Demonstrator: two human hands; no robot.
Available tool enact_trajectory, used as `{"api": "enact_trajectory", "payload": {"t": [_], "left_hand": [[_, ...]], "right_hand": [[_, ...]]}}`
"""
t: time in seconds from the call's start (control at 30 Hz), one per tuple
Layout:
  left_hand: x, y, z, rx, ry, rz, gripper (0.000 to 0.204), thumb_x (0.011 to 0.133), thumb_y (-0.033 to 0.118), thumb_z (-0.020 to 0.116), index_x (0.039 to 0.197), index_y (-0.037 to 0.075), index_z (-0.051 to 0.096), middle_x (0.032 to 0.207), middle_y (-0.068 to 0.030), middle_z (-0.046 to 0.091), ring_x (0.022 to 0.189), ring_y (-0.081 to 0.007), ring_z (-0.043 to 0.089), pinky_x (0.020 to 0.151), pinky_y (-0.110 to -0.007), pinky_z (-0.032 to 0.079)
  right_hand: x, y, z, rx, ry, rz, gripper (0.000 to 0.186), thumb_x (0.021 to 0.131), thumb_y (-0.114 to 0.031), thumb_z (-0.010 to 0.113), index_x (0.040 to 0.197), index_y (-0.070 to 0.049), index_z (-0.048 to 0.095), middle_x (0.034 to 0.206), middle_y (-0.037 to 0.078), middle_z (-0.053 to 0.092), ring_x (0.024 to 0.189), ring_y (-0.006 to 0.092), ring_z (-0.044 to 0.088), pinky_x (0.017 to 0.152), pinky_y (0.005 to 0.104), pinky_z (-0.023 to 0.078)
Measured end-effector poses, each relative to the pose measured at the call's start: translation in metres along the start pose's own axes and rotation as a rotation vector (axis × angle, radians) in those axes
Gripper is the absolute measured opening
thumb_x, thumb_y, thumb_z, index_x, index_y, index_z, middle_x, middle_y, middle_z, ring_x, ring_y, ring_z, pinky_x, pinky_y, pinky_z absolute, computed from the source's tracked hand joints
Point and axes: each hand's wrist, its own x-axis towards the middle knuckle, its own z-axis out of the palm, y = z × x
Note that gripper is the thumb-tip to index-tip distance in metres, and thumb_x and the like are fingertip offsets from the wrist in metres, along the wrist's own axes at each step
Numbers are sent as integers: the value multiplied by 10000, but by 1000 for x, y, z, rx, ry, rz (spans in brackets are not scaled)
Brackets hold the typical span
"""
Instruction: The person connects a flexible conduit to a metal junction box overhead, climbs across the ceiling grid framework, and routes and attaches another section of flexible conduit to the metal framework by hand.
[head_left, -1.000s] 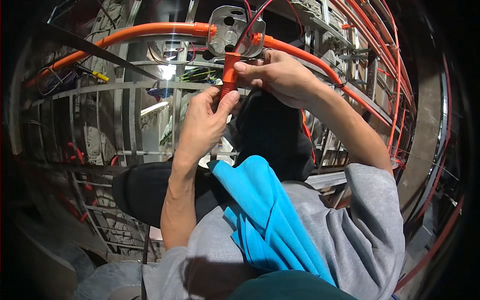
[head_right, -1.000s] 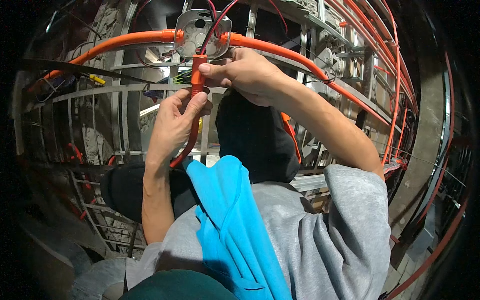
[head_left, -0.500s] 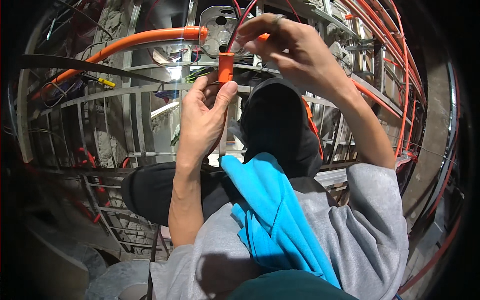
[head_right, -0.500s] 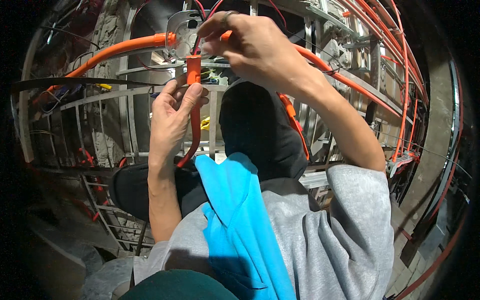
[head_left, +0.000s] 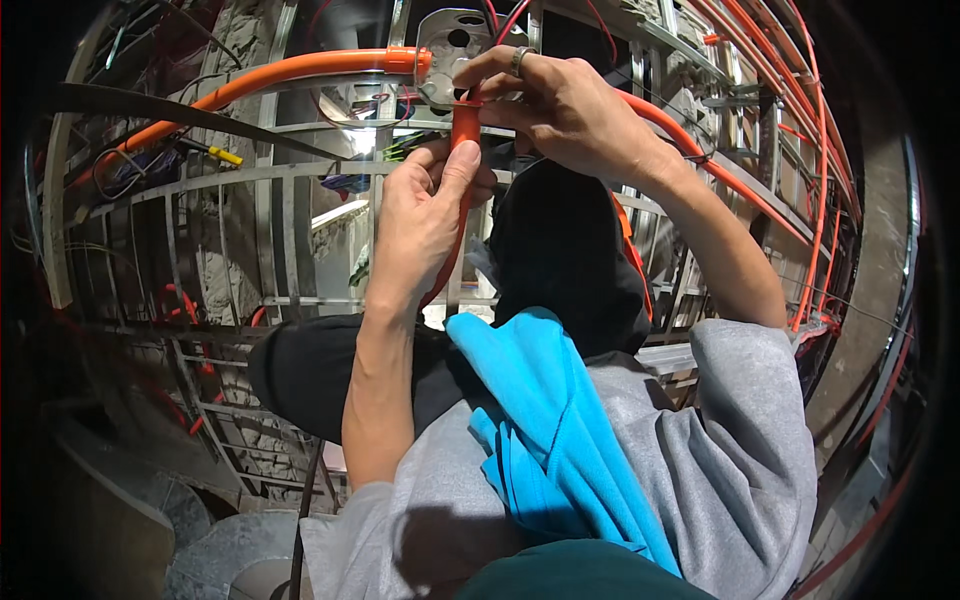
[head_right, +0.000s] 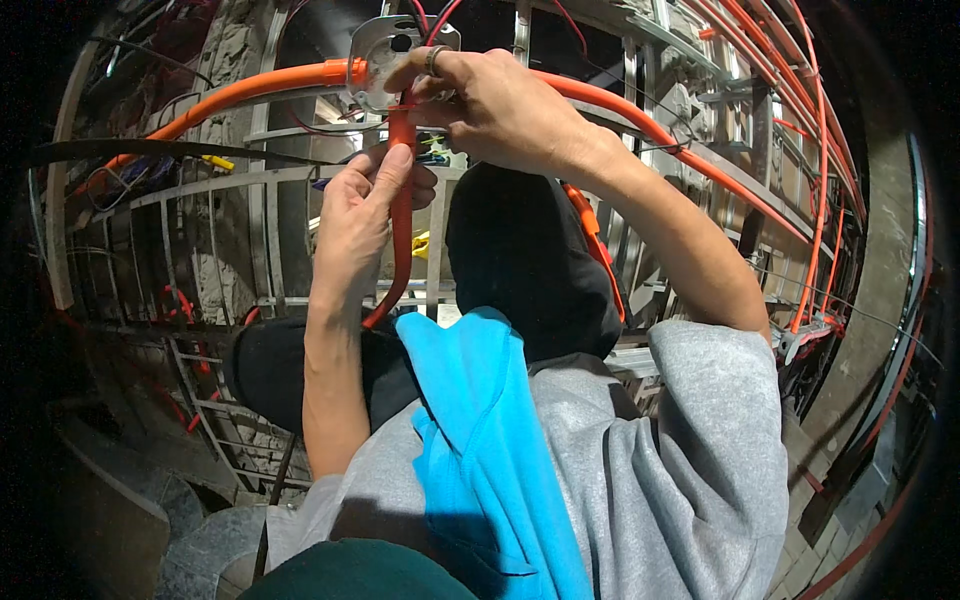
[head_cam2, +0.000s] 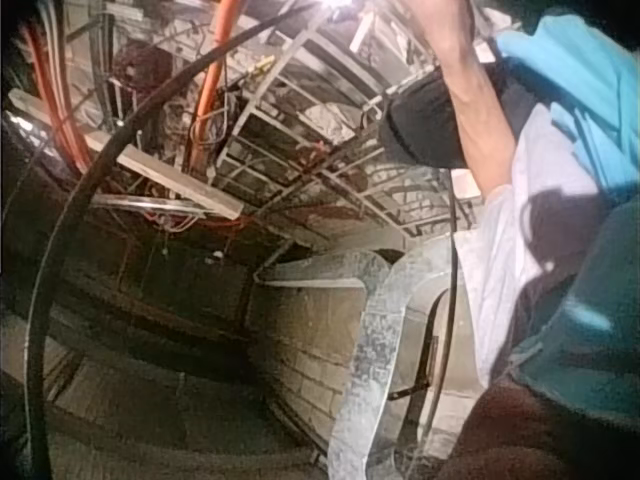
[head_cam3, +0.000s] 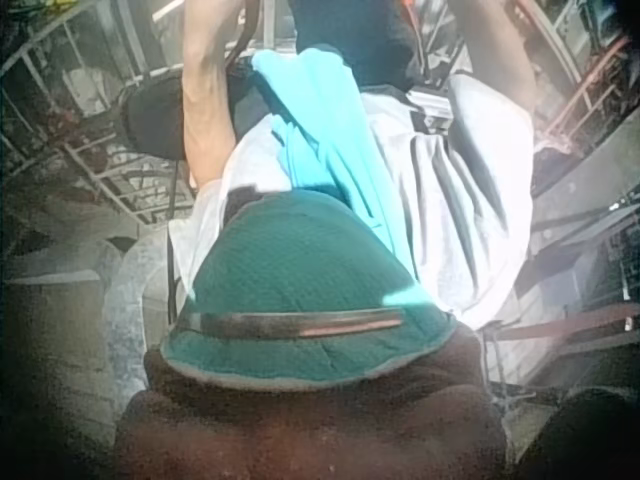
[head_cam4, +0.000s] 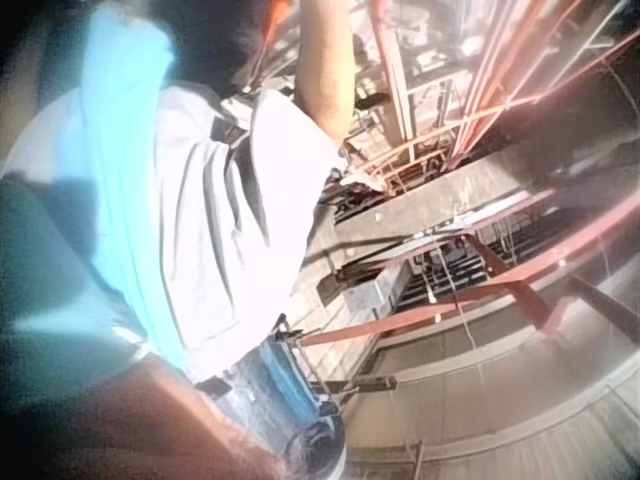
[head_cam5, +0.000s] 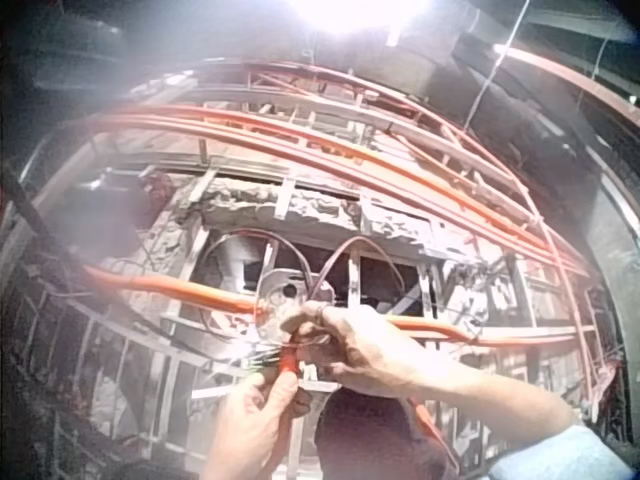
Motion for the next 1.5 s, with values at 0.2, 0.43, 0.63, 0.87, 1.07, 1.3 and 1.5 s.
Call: {"api": "enact_trajectory", "payload": {"t": [0.2,0.43,0.63,0.87,1.07,1.3,1.5], "left_hand": [[-2,3,4,41,-11,-18,455,986,442,650,1035,-10,665,855,-84,716,803,-130,671,817,-272,530],[-2,-2,-6,-44,68,51,360,1018,322,629,1002,-34,675,819,-48,686,730,-70,612,682,-240,503],[-8,21,-17,481,28,102,557,942,479,684,1116,-47,634,850,-125,657,791,-214,662,722,-381,538],[-120,30,-63,426,-32,379,624,950,357,660,1393,-50,492,1280,-251,619,1279,-362,554,1086,-477,433],[-292,-24,-97,-113,62,169,243,928,-18,609,1165,-44,661,1276,-168,632,1298,-259,547,1102,-374,416],[-378,-63,-129,144,894,-362,219,948,125,590,1081,-12,696,1148,-118,682,1129,-217,615,1007,-342,471],[-426,92,-149,-165,865,638,602,963,261,650,1400,-89,429,1377,-285,471,1243,-361,539,1095,-514,405]], "right_hand": [[-6,8,1,-31,54,-52,363,925,9,659,1273,-85,624,1146,85,727,1100,178,692,929,326,577],[6,-4,5,208,-71,18,539,824,169,563,1317,-47,575,1263,180,667,1192,280,657,1022,390,560],[-3,-10,-5,279,-48,77,395,999,0,535,1385,-82,549,1307,79,652,1139,158,648,956,303,550],[4,-3,-8,83,-63,113,407,1022,-206,613,1403,-77,549,1304,68,631,1123,129,622,842,244,508],[7,4,-8,12,-92,140,406,1023,-263,612,1389,-92,571,1283,113,654,1130,172,637,817,258,527],[10,1,-18,-28,-133,119,395,1024,-237,613,1386,-85,573,1279,106,654,1143,164,626,806,264,523],[12,-3,-21,-121,-106,157,390,1021,-206,621,1384,-75,562,1268,64,655,825,78,619,665,203,469]]}}
